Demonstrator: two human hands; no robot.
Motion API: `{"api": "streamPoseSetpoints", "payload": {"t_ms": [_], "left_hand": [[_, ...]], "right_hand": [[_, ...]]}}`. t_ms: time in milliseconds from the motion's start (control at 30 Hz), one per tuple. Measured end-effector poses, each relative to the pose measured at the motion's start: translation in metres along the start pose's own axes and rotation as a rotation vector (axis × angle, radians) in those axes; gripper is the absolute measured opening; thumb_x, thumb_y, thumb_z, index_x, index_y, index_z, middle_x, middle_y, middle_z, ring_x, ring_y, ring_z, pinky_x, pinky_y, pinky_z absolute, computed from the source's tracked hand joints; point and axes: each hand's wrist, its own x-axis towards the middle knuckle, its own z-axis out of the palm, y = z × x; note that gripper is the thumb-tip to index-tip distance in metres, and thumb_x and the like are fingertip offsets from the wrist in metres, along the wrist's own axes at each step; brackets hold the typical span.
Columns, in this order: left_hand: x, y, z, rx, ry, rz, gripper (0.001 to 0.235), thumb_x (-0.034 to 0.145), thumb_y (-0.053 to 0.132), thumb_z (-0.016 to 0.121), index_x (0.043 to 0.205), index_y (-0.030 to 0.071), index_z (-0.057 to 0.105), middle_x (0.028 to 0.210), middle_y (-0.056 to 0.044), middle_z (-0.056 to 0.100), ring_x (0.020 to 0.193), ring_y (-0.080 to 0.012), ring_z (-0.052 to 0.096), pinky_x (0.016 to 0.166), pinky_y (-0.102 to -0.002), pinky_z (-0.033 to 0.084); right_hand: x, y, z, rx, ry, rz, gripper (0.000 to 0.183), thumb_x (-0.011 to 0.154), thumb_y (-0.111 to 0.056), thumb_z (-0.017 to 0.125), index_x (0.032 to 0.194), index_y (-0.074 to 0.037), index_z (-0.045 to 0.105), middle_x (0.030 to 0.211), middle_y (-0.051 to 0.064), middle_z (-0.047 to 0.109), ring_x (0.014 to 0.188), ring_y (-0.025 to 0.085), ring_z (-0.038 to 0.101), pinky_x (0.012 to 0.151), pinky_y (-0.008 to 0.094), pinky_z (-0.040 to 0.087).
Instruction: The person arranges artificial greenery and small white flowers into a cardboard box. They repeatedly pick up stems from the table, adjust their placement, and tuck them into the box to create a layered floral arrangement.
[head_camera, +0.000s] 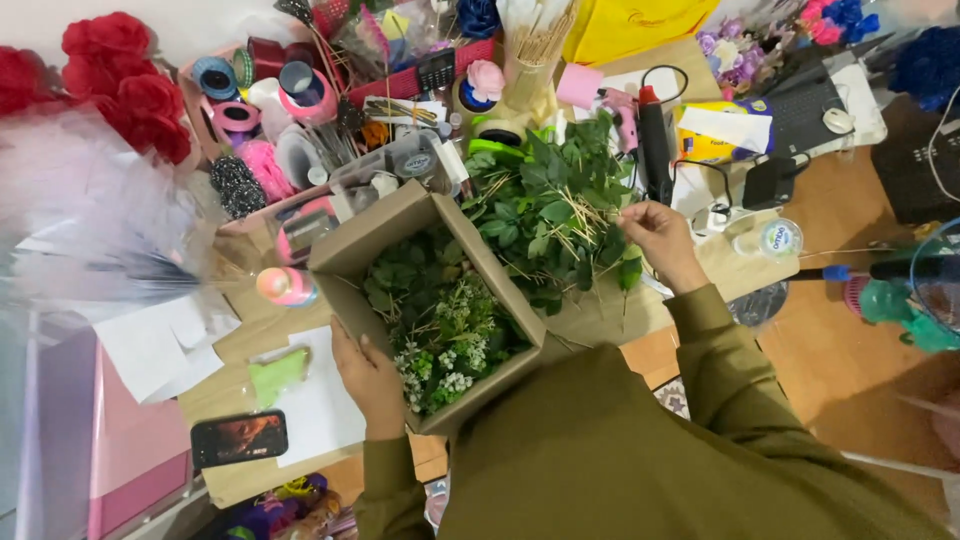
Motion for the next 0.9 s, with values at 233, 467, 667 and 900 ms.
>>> {"api": "streamPoseSetpoints", "payload": {"t_ms": [233, 467, 667, 900], "left_hand": [[-0.001, 0.012, -0.007, -0.040, -0.013, 0.001, 0.053, 0.109, 0.003, 0.040, 0.159, -0.002, 0.026, 0.153, -0.025, 0.039, 0.139, -0.0392, 0.043, 0.110, -0.048, 0.044], [-0.002, 0.030, -0.008, -0.091, 0.035, -0.053, 0.051, 0.106, 0.002, 0.045, 0.155, -0.003, 0.033, 0.149, -0.027, 0.043, 0.137, -0.0419, 0.045, 0.109, -0.052, 0.044], [-0.004, 0.022, -0.007, -0.165, 0.031, -0.082, 0.054, 0.103, 0.006, 0.045, 0.155, 0.005, 0.032, 0.152, -0.021, 0.046, 0.142, -0.0358, 0.040, 0.120, -0.046, 0.035], [-0.001, 0.032, -0.006, -0.140, 0.077, -0.075, 0.055, 0.104, -0.002, 0.046, 0.157, 0.005, 0.033, 0.147, -0.023, 0.045, 0.135, -0.0415, 0.047, 0.106, -0.052, 0.047]], "right_hand": [[0.042, 0.043, 0.024, -0.291, 0.034, -0.153, 0.012, 0.096, -0.009, 0.075, 0.106, -0.004, 0.076, 0.082, 0.011, 0.071, 0.068, 0.017, 0.064, 0.062, 0.029, 0.051], [0.060, 0.023, 0.013, -0.747, -0.048, -0.307, 0.023, 0.099, -0.013, 0.072, 0.120, -0.009, 0.076, 0.105, 0.015, 0.073, 0.088, 0.031, 0.070, 0.076, 0.040, 0.056], [0.049, -0.109, 0.096, -0.418, -0.186, -0.725, 0.010, 0.109, 0.001, 0.067, 0.117, 0.004, 0.073, 0.109, 0.019, 0.071, 0.094, 0.026, 0.066, 0.086, 0.037, 0.053], [-0.005, -0.138, 0.298, -0.781, -1.061, -0.775, 0.019, 0.098, -0.017, 0.063, 0.110, -0.006, 0.073, 0.098, 0.020, 0.074, 0.090, 0.039, 0.072, 0.075, 0.049, 0.058]]}}
